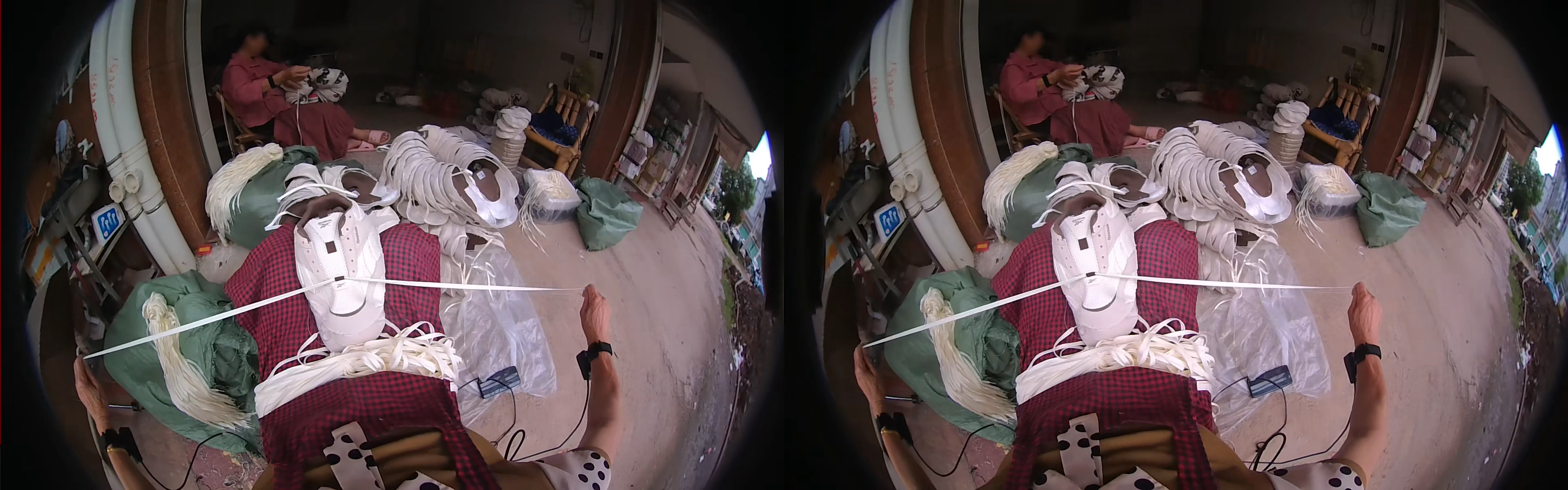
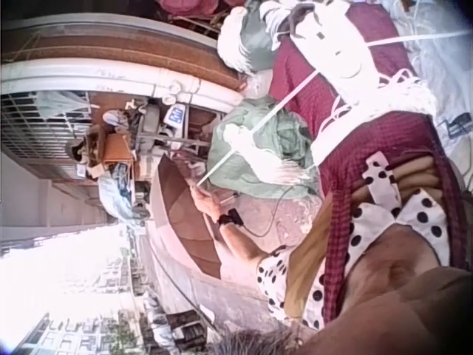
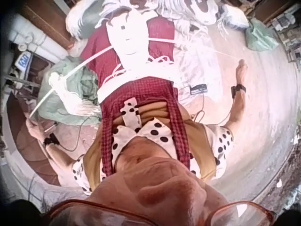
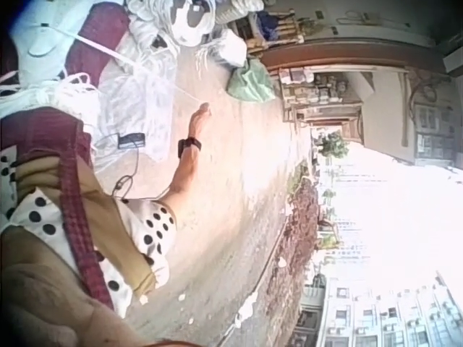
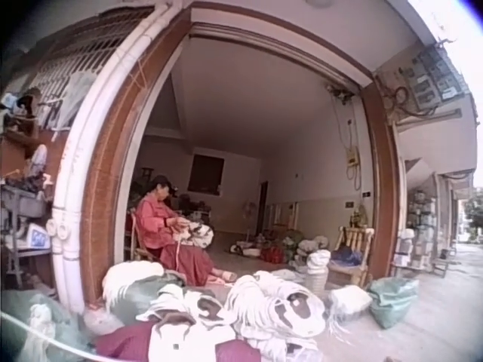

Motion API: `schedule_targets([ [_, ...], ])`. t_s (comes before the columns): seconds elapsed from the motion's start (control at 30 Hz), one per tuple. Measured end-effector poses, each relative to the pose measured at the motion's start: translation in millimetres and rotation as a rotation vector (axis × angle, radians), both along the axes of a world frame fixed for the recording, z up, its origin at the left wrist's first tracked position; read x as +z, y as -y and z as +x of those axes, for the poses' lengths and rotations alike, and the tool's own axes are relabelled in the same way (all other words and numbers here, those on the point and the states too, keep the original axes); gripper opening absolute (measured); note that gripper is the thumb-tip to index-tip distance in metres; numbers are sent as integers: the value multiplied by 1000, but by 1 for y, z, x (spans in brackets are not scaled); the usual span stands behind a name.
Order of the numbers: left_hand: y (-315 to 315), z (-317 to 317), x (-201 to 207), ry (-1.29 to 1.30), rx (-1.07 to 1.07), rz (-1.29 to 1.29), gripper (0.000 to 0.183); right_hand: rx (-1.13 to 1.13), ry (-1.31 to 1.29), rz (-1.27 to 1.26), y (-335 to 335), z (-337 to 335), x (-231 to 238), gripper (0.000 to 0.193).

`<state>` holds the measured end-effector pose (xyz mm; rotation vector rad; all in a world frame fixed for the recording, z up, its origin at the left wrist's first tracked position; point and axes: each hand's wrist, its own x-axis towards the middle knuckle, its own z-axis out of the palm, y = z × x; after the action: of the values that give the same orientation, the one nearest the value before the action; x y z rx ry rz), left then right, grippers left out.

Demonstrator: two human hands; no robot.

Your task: The recorder is threading long white laces or straps through the eyelets of white shoe uppers while sitting on the floor.

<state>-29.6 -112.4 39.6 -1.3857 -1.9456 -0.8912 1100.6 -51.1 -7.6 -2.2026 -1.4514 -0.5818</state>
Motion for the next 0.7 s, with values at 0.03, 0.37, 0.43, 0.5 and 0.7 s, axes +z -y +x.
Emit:
schedule_targets([
  [0.03,4,-6,-1,-5,102,-22,32,-53,-9,47,3,10,-7,7],
  [0.37,-36,98,45,-36,97,396,26,-234,4,672,3,18,25,21],
  [0.43,-67,152,57,59,-52,569,24,127,-461,848,-12,-10,45,23],
  [0.5,-99,207,75,178,-276,586,24,385,-740,899,-34,-53,61,25],
  [0.7,-181,391,81,445,-958,415,21,980,-980,491,-118,-238,81,21],
])
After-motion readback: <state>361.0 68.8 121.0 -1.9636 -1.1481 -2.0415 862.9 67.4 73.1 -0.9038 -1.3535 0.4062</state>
